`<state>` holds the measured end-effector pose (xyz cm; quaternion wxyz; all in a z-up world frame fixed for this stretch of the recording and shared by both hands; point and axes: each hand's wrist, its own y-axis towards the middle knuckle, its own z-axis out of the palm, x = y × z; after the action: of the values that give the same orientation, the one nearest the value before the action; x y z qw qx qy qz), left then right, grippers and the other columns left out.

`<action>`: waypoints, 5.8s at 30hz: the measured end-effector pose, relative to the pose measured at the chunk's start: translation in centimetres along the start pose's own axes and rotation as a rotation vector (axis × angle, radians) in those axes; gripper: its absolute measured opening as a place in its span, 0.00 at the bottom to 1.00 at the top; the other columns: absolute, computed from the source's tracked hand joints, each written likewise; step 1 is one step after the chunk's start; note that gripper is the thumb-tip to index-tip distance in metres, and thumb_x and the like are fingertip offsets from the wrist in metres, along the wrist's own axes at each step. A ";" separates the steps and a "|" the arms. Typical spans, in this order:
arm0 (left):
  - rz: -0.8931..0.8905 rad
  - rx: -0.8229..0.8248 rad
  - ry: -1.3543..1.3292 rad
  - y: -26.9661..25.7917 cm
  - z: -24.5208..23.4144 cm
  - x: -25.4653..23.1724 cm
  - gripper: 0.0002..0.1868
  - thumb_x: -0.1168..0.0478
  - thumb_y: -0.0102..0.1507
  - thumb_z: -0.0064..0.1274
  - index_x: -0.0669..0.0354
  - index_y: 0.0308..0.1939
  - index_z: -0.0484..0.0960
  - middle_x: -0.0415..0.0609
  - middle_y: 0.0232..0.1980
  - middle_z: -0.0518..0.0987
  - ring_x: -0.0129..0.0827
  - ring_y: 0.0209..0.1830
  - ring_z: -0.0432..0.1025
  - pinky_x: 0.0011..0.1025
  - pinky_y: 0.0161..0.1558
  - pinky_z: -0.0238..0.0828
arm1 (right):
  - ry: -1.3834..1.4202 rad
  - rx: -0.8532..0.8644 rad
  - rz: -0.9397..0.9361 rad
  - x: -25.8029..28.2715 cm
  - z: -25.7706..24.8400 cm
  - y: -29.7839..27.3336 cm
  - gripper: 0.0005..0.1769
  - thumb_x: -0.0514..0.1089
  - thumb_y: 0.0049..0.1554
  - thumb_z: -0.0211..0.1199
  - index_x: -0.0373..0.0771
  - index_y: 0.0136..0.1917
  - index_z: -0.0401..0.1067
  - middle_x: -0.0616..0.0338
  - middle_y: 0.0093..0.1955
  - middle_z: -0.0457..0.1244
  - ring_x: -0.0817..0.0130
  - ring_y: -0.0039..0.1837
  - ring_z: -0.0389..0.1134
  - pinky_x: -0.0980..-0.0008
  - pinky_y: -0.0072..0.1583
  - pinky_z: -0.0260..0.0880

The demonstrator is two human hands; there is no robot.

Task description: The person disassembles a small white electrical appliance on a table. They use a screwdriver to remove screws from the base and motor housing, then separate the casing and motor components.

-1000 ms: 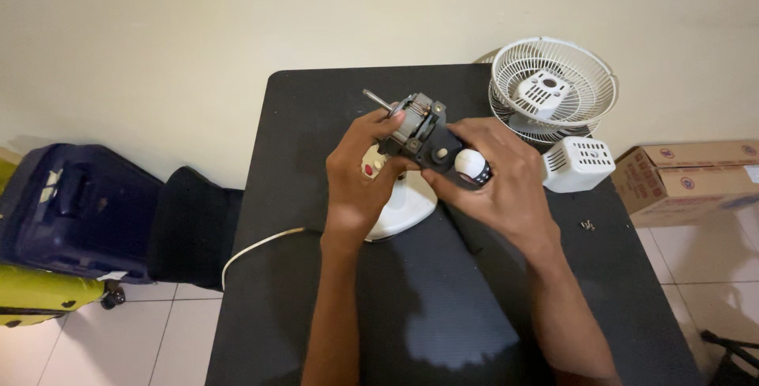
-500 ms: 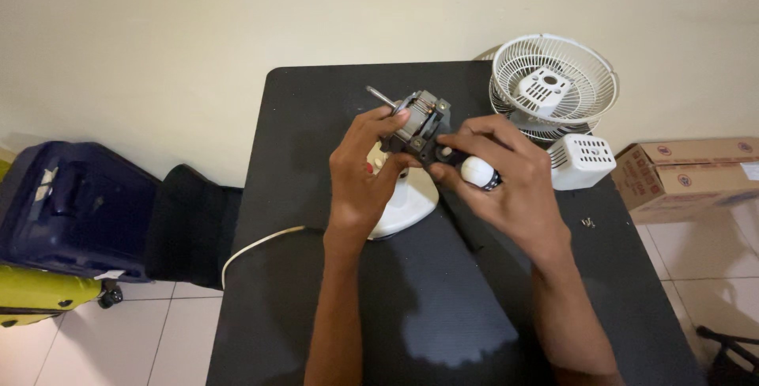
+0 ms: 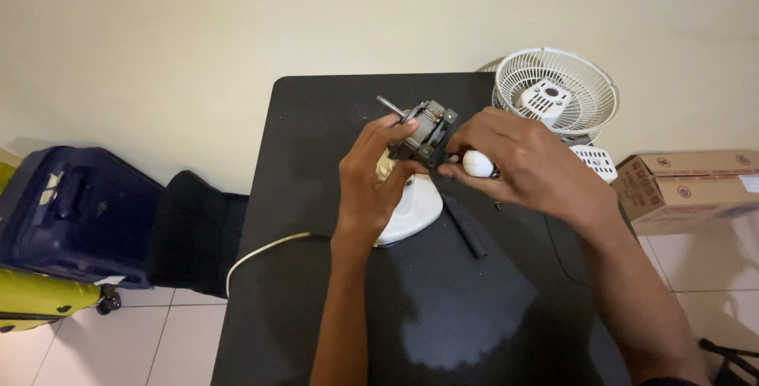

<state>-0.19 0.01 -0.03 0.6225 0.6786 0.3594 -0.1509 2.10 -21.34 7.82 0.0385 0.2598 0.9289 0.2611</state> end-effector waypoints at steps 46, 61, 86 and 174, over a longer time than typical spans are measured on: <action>0.226 -0.086 0.294 0.0 0.4 -1.7 0.19 0.62 0.54 0.72 0.41 0.47 0.90 0.47 0.70 0.70 0.48 0.76 0.61 0.44 0.73 0.65 | 0.242 -0.157 0.079 0.2 -0.1 -0.4 0.10 0.47 0.54 0.74 0.40 0.44 0.79 0.61 0.40 0.71 0.69 0.43 0.71 0.66 0.42 0.67; 0.283 -0.141 0.114 -1.1 3.5 -5.5 0.24 0.59 0.62 0.67 0.47 0.62 0.80 0.53 0.73 0.69 0.53 0.79 0.61 0.51 0.80 0.58 | 0.337 -0.276 0.156 2.6 -5.4 -3.2 0.11 0.39 0.52 0.76 0.38 0.48 0.79 0.57 0.45 0.71 0.70 0.46 0.74 0.71 0.47 0.72; -0.434 0.247 -0.461 -7.4 18.6 3.0 0.18 0.69 0.62 0.63 0.69 0.54 0.77 0.60 0.63 0.79 0.33 0.53 0.80 0.28 0.50 0.79 | 0.222 0.143 0.613 -7.9 -0.1 -13.1 0.12 0.47 0.51 0.73 0.39 0.45 0.81 0.54 0.38 0.72 0.62 0.39 0.74 0.63 0.44 0.71; -0.138 -0.134 -0.069 -0.7 1.0 -1.6 0.33 0.63 0.63 0.71 0.59 0.68 0.71 0.55 0.65 0.76 0.38 0.63 0.78 0.37 0.64 0.81 | 0.294 -0.329 0.395 3.4 2.8 -1.8 0.26 0.42 0.49 0.78 0.32 0.58 0.72 0.50 0.52 0.70 0.63 0.51 0.76 0.67 0.50 0.77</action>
<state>-1.51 -1.43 0.30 0.6664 0.6037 0.3931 -0.1923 -1.10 -19.61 4.73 -0.1066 0.3850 0.8012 0.4455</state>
